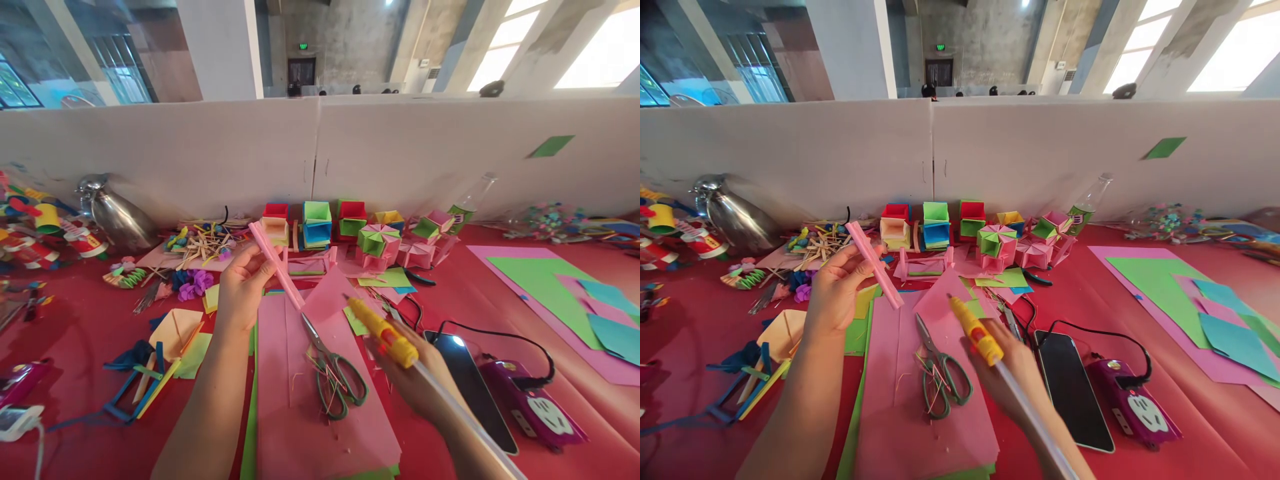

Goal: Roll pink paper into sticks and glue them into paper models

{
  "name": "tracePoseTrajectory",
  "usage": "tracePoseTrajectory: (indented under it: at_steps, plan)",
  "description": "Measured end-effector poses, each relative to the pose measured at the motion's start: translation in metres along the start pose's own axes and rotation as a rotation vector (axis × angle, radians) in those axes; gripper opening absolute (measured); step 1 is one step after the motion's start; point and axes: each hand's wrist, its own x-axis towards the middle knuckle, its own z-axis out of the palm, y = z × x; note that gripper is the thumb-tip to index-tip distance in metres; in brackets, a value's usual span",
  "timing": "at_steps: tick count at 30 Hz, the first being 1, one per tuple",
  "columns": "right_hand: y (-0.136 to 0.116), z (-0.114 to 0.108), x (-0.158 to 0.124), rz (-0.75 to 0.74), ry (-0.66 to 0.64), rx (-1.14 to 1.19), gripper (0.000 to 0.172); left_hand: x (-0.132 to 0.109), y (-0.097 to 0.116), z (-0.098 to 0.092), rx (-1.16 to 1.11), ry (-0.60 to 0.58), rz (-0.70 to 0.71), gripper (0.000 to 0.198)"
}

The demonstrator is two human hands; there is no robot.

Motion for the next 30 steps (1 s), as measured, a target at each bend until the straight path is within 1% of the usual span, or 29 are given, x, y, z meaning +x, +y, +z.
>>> tracePoseTrajectory:
  at_steps: [2, 4, 7, 10, 14, 17, 20, 22, 23, 24, 25, 26, 27, 28, 30]
  plan:
    - [0.024, -0.008, 0.012, 0.220, -0.018, -0.247, 0.025, 0.003, -0.003, -0.001, -0.004, 0.005, -0.002, 0.036]
    - [0.047, -0.017, 0.024, 0.357, -0.042, -0.509, 0.028, 0.005, -0.007, -0.001, -0.014, -0.006, -0.018, 0.040]
    - [0.070, -0.027, 0.036, 0.463, -0.005, -0.605, 0.036, 0.005, -0.010, -0.001, -0.028, -0.028, -0.035, 0.042]
    - [0.082, -0.024, 0.039, 0.496, 0.002, -0.602, 0.038, 0.003, -0.011, 0.000, -0.042, -0.045, -0.048, 0.041]
    - [0.092, -0.007, 0.036, 0.457, -0.025, -0.542, 0.041, 0.000, -0.012, 0.003, -0.070, -0.063, -0.072, 0.044]
    - [0.094, 0.000, 0.034, 0.424, -0.010, -0.507, 0.043, -0.002, -0.012, 0.005, -0.085, -0.074, -0.087, 0.045]
    - [0.081, -0.002, 0.036, 0.351, 0.064, -0.495, 0.040, -0.005, -0.015, 0.011, -0.090, -0.068, -0.088, 0.042]
    - [0.059, -0.006, 0.039, 0.230, 0.117, -0.421, 0.037, -0.006, -0.017, 0.018, -0.107, -0.048, -0.086, 0.040]
    - [0.045, -0.007, 0.041, 0.142, 0.135, -0.353, 0.034, -0.007, -0.019, 0.023, -0.119, -0.031, -0.086, 0.040]
    - [0.030, -0.007, 0.044, -0.010, 0.157, -0.175, 0.031, -0.008, -0.021, 0.028, -0.133, -0.009, -0.084, 0.039]
    - [0.014, -0.006, 0.047, -0.102, 0.171, -0.011, 0.030, -0.009, -0.022, 0.033, -0.148, 0.012, -0.080, 0.039]
    - [-0.001, -0.005, 0.050, -0.161, 0.153, 0.113, 0.033, -0.009, -0.024, 0.038, -0.163, 0.040, -0.067, 0.038]
    - [-0.015, -0.003, 0.054, -0.178, 0.126, 0.201, 0.038, -0.010, -0.026, 0.043, -0.182, 0.070, -0.049, 0.038]
    - [-0.027, 0.000, 0.058, -0.182, 0.093, 0.270, 0.042, -0.010, -0.027, 0.047, -0.201, 0.096, -0.035, 0.039]
    - [-0.045, 0.005, 0.067, -0.171, 0.030, 0.366, 0.043, -0.009, -0.030, 0.054, -0.242, 0.155, -0.012, 0.039]
